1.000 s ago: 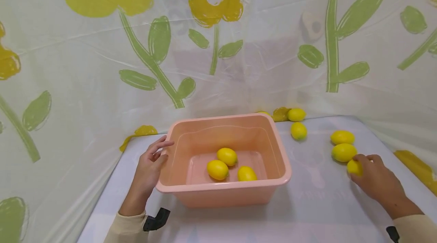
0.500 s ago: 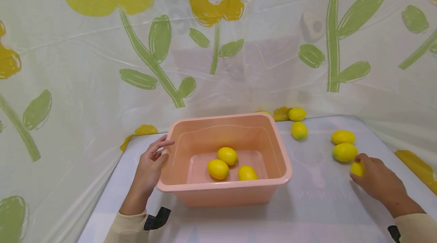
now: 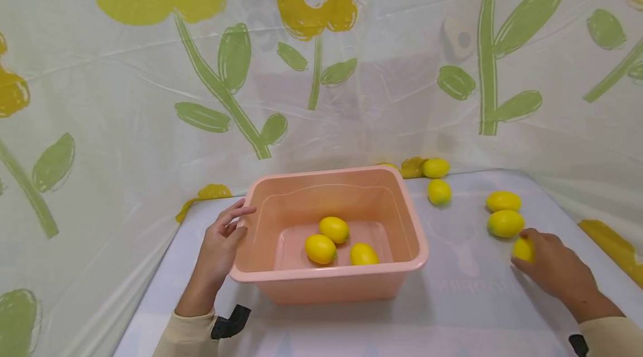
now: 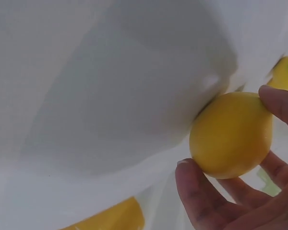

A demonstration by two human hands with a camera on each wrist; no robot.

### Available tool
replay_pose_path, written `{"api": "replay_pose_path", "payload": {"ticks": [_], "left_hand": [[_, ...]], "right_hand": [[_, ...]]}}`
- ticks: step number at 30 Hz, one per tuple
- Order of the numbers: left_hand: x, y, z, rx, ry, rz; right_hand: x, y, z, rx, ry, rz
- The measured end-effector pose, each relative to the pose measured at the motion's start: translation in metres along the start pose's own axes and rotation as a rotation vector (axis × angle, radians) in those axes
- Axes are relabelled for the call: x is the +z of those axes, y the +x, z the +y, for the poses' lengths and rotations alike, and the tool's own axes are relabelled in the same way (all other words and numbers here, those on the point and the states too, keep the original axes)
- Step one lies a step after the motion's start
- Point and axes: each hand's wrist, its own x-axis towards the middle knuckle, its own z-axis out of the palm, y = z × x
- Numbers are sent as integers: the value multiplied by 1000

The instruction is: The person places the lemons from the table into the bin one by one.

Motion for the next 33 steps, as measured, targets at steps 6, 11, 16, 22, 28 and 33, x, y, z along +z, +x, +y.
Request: {"api": "replay_pose_path", "payload": {"ticks": [6, 11, 16, 22, 28, 33], "left_hand": [[0, 1, 0, 5, 0, -1], [0, 0, 0, -3, -5, -2], [0, 0, 1, -3, 2, 2], [0, 0, 2, -9, 9, -1], [0, 1, 2, -19, 6, -5], [0, 0, 1, -29, 0, -6]], "right_hand": [[0, -2, 3, -56, 20, 35], [-2, -8, -4, -45, 39, 73], [-5, -15, -17, -44, 64, 101], [-11, -21, -37, -40, 65, 127], [-17, -30, -61, -66, 82, 196], [-23, -39, -82, -132, 119, 287]]}}
